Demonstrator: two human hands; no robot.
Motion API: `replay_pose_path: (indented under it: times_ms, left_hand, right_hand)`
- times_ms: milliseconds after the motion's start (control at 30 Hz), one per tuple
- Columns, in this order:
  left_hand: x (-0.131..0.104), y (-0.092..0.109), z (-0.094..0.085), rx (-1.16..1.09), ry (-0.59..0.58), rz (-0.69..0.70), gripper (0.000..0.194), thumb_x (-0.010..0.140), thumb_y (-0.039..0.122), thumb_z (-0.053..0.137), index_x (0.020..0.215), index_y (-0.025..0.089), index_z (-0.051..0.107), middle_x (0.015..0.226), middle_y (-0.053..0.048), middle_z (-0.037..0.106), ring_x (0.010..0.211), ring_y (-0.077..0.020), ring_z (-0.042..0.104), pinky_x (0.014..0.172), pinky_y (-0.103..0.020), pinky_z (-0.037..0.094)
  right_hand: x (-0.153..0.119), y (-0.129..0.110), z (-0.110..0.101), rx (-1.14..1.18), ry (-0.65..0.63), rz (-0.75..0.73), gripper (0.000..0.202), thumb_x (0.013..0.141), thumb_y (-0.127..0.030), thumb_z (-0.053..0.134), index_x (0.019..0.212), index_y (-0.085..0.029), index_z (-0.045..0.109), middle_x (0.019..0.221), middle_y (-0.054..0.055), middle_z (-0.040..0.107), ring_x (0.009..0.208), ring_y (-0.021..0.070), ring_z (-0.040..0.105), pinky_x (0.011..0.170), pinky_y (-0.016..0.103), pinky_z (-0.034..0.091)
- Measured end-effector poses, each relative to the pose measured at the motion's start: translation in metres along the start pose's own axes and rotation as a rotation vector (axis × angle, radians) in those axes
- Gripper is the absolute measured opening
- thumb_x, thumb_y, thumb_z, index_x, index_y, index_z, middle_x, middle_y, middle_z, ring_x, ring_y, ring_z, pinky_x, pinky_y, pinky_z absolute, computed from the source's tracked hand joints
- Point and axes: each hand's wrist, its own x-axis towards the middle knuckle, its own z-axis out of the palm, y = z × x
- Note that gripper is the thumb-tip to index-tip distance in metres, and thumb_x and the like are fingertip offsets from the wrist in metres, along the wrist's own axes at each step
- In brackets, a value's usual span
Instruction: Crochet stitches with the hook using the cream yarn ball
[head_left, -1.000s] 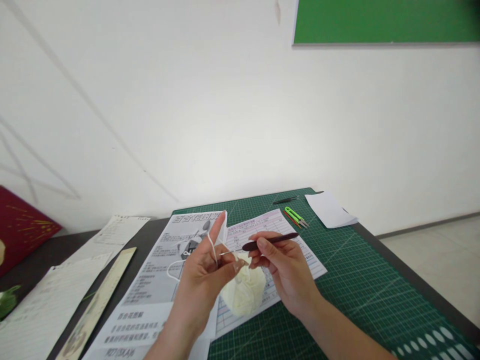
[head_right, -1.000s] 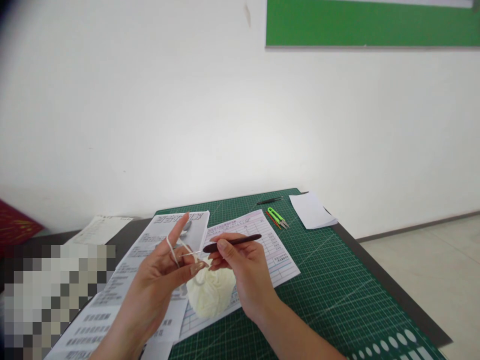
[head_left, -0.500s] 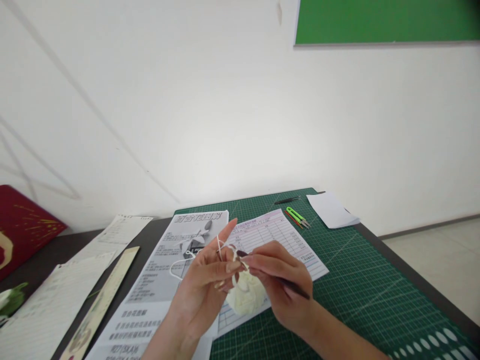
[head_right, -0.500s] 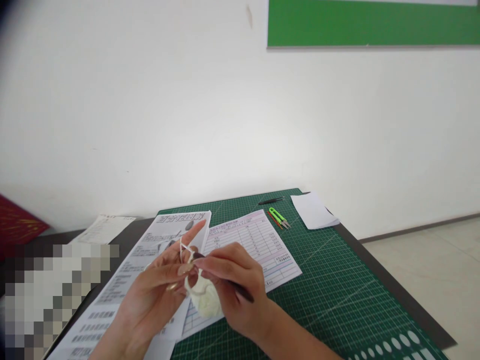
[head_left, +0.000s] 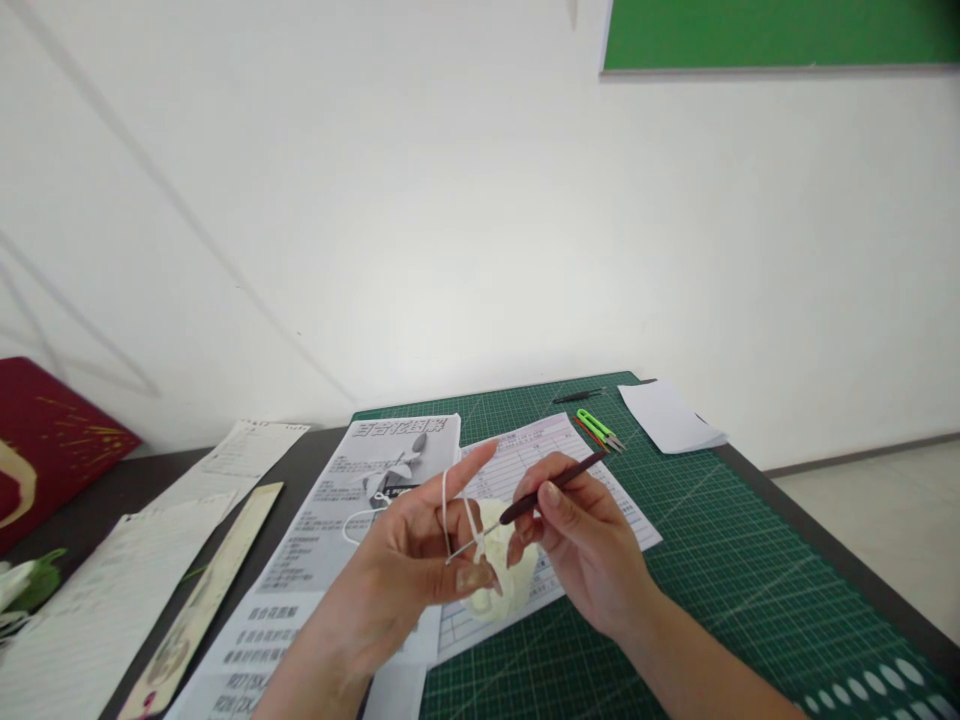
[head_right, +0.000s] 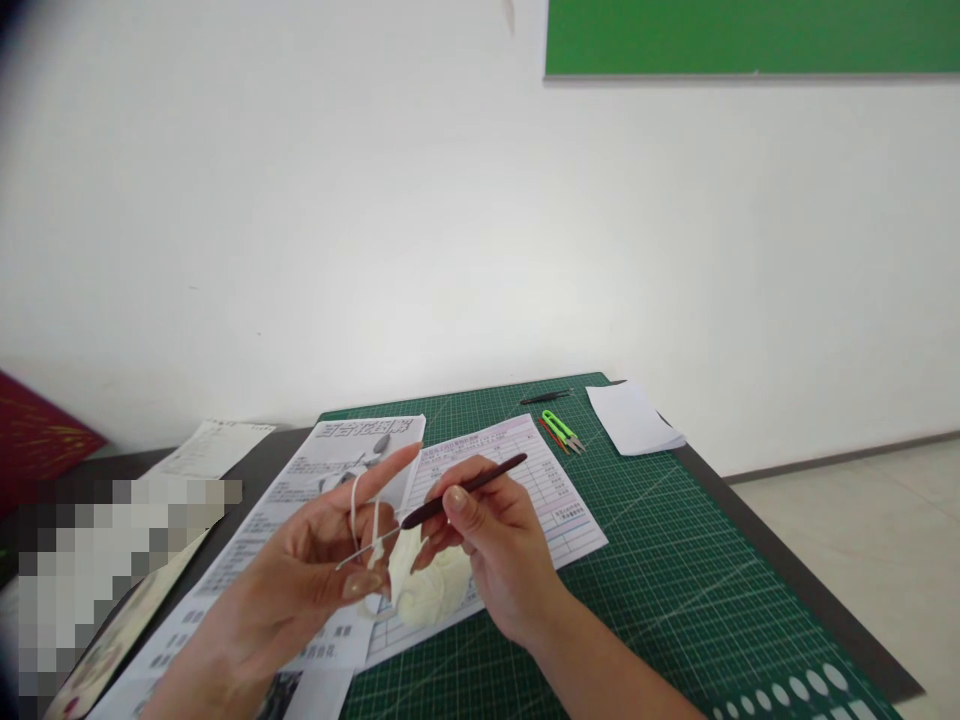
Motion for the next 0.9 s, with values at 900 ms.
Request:
replay_pose_path:
  times_ms: [900]
  left_hand:
    - [-0.001, -0.001, -0.008, -0.007, -0.118, -0.225, 0.078, 0.054, -0.001, 0.070, 0.128, 0.020, 0.059, 0.057, 0.003, 0.058, 0.045, -0.0068, 0.046, 0.043, -0.018, 0.037]
  right_hand:
    - [0.003, -0.014, -0.001, -0.110, -0.081, -0.025, 0.015, 0.081, -0.030, 0.068, 0.075, -0.018, 0.064, 0.067, -0.001, 0.057, 0.059, 0.0110, 0.058, 0.052, 0.023, 0.056]
